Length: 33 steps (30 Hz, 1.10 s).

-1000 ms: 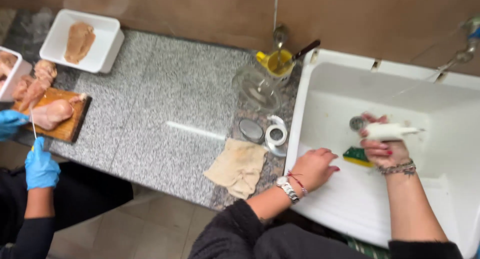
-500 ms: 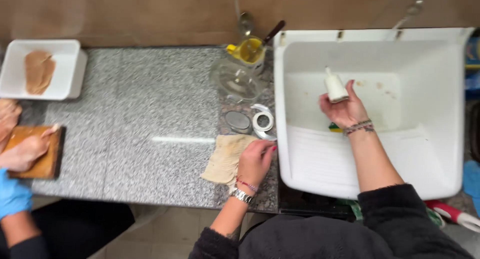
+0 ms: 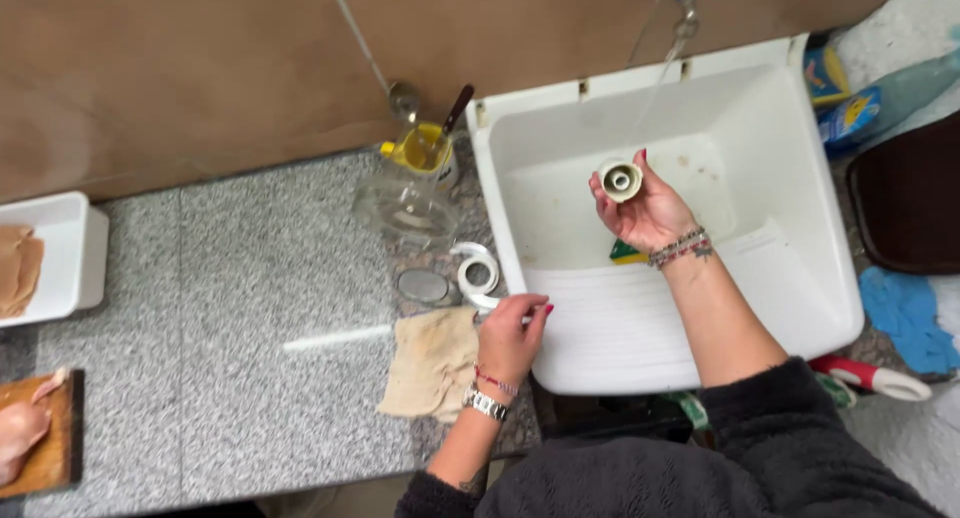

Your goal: Washing and rinsing parts of a kitchen appliance in a sink and then cleaning the sink area.

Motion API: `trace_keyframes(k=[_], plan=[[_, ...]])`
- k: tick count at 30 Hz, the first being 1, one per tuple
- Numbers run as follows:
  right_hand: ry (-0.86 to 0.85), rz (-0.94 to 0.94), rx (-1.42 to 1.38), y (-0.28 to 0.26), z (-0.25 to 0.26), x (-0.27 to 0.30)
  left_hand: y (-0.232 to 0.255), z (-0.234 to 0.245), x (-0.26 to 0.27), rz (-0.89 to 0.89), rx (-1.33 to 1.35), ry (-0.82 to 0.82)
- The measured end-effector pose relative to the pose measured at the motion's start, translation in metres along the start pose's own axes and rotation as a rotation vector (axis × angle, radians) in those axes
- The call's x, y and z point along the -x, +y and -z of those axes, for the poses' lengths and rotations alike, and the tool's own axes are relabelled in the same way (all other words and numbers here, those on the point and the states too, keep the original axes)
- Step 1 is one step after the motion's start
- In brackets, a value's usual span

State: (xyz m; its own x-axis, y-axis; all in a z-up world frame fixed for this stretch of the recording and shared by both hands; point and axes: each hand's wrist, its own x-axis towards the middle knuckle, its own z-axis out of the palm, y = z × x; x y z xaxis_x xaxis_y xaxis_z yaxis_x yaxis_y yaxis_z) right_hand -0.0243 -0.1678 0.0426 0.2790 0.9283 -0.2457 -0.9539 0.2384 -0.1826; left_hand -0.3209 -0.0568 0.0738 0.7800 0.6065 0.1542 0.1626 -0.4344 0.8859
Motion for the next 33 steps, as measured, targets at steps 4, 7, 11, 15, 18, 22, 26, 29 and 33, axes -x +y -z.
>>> trace_keyframes(k=[4, 7, 11, 15, 18, 22, 26, 29, 33], plan=[[0.026, 0.035, -0.049, -0.02, 0.007, -0.002, 0.004, -0.012, -0.011, -0.064, 0.014, -0.018], [0.144, 0.167, -0.044, -0.042, 0.034, -0.016, 0.01, -0.021, -0.023, -0.007, 0.023, -0.053], [0.263, 0.27, -0.124, -0.072, 0.059, -0.04, 0.015, -0.033, -0.036, 0.026, 0.028, -0.083], [0.395, 0.317, -0.348, -0.089, 0.055, -0.056, 0.02, -0.043, -0.052, -0.024, 0.019, -0.078], [0.327, 0.293, -0.304, -0.1, 0.074, -0.069, 0.014, -0.053, -0.061, 0.029, -0.012, -0.11], [0.278, 0.26, -0.351, -0.108, 0.085, -0.076, 0.011, -0.06, -0.072, 0.026, -0.033, -0.127], [0.249, 0.255, -0.323, -0.107, 0.085, -0.078, 0.003, -0.063, -0.076, 0.07, -0.02, -0.156], [0.243, 0.233, -0.353, -0.106, 0.077, -0.074, 0.0, -0.063, -0.08, 0.05, -0.024, -0.157], [0.175, 0.153, -0.387, -0.101, 0.072, -0.071, 0.003, -0.059, -0.084, 0.036, -0.025, -0.159]])
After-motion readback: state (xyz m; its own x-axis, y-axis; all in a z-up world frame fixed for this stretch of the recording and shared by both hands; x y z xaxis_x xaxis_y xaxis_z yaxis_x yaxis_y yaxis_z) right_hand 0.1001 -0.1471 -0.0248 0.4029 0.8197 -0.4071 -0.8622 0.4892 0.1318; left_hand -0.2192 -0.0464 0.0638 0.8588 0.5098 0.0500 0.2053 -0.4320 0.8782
